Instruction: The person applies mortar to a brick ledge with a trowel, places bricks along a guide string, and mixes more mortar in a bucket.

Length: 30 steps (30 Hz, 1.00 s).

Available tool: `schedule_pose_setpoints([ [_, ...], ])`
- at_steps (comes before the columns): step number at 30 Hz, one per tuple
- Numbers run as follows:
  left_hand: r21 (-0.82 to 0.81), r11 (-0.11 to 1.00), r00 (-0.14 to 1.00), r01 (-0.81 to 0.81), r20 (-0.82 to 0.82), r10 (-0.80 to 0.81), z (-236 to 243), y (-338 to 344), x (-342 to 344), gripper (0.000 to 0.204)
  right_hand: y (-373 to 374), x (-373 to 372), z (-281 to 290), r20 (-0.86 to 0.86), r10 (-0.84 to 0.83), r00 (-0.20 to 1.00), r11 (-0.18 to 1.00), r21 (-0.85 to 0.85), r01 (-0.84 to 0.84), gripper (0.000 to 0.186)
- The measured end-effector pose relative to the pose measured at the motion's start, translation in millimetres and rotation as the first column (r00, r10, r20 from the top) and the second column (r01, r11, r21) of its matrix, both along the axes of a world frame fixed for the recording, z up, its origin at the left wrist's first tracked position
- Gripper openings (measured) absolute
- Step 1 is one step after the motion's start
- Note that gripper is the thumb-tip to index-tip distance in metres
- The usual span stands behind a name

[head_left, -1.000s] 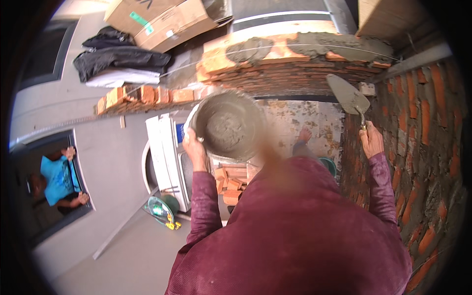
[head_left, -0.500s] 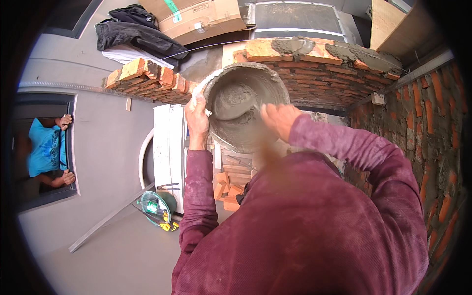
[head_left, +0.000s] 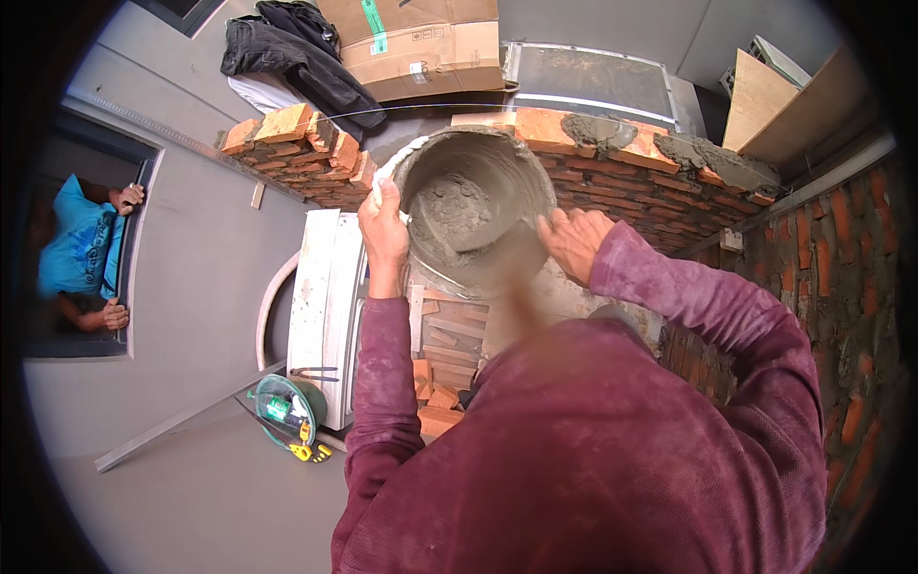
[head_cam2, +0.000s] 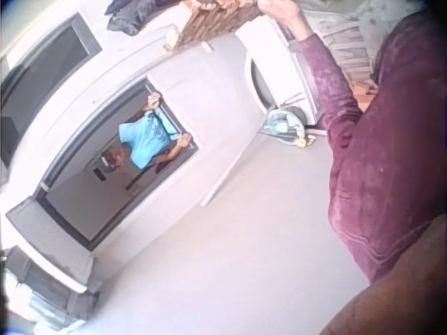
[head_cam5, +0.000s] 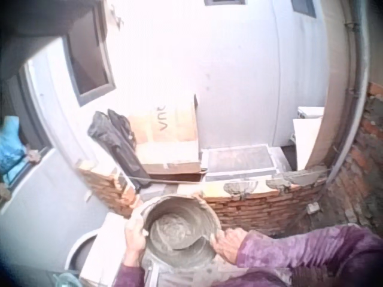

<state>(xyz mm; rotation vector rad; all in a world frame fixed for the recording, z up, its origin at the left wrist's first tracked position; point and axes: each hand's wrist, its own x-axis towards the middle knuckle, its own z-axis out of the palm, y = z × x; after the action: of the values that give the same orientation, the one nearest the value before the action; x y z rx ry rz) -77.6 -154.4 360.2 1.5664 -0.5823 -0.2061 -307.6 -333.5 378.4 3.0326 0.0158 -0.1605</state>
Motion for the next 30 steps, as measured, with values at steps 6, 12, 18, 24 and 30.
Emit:
schedule_pose_setpoints([
  [6, 0.107, 0.988, 0.993, -0.11, 0.064, 0.104, 0, -13, -9, 0.044, 4, 48, -12, 0.159, -0.064, 0.985, 0.983, -0.158, 0.089, 0.048],
  [12, 0.298, 0.91, 0.949, -0.287, 0.218, 0.228, 10, 0, -15, 0.043, 12, 30, 9, -0.266, 0.011, 0.964, 0.988, -0.145, -0.052, 0.048],
  [18, 0.114, 0.97, 0.975, -0.214, 0.09, 0.205, -2, 0, -9, 0.046, 19, 48, -4, 0.07, 0.015, 0.997, 0.991, -0.132, -0.006, 0.037],
  [24, 0.263, 0.919, 0.954, -0.294, 0.143, 0.264, 7, 16, -6, 0.048, 14, 60, 1, -0.12, 0.111, 0.987, 0.983, -0.133, -0.127, 0.04],
  [30, 0.263, 0.895, 0.911, -0.361, 0.302, 0.279, 31, -5, -29, 0.046, 36, 59, -12, 0.027, 0.127, 0.992, 0.809, -0.581, -0.087, 0.04],
])
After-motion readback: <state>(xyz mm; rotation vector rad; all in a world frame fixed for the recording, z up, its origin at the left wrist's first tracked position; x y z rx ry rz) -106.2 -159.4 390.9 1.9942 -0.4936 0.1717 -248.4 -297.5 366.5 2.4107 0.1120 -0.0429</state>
